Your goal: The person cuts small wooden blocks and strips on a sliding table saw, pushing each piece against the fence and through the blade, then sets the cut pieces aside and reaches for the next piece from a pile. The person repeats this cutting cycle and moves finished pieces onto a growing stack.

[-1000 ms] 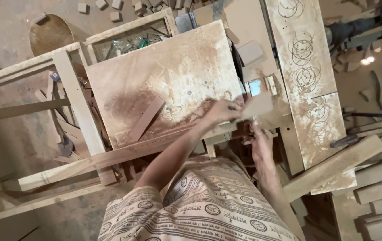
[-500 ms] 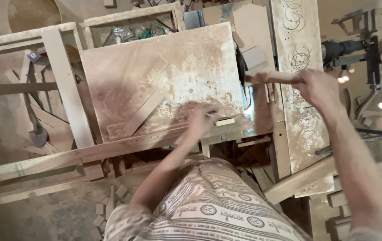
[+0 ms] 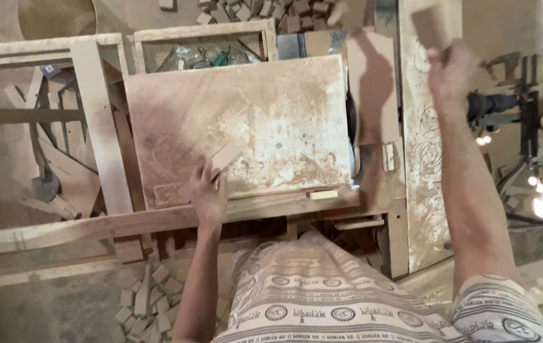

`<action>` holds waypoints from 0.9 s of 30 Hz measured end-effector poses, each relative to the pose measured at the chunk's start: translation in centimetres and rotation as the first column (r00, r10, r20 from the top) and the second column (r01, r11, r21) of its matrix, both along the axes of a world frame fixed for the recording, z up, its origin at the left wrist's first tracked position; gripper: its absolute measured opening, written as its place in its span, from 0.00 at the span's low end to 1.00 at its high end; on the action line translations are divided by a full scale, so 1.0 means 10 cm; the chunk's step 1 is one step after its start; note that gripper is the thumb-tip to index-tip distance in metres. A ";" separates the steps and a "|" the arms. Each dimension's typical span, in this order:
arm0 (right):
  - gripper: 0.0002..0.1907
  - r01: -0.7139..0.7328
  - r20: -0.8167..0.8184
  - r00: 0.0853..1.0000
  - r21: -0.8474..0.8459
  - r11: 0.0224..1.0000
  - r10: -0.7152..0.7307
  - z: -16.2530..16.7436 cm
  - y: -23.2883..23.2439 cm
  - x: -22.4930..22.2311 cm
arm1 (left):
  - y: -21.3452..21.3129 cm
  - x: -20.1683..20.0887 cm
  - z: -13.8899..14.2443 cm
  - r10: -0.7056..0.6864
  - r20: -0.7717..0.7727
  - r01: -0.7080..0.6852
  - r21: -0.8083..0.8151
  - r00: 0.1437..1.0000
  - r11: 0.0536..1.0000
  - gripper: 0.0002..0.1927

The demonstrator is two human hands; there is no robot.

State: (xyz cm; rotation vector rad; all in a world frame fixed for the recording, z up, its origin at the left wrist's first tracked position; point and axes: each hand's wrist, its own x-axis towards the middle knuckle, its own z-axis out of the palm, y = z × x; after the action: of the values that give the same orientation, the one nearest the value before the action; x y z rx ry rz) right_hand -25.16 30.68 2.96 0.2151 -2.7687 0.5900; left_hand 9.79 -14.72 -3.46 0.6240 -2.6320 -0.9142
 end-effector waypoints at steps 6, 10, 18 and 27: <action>0.10 0.101 0.538 0.842 -0.095 0.990 -0.034 0.57 0.66 1.16 | -0.09 0.09 -0.37 -0.081 0.290 0.115 -0.101 0.954 0.988 0.17; 0.16 0.526 0.841 0.506 -0.125 0.841 -0.191 0.42 1.67 2.41 | -0.05 0.17 -0.46 -0.129 0.254 0.210 -0.325 0.959 0.922 0.04; 0.20 0.855 0.747 0.310 0.053 0.517 -0.588 0.62 3.71 3.94 | -0.33 0.22 -0.56 -0.276 0.334 0.365 -0.243 0.901 0.899 0.31; 0.34 0.769 0.544 0.530 0.013 0.639 -0.650 -0.87 2.32 5.36 | -0.34 0.18 -0.56 -0.392 0.358 0.469 -0.157 0.848 0.869 0.23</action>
State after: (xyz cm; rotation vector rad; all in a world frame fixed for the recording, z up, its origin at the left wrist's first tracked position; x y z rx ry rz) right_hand 28.43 53.84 -5.78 -1.2792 -2.8195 0.7889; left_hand 11.54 -18.16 -9.08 0.1097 -3.1894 -0.6205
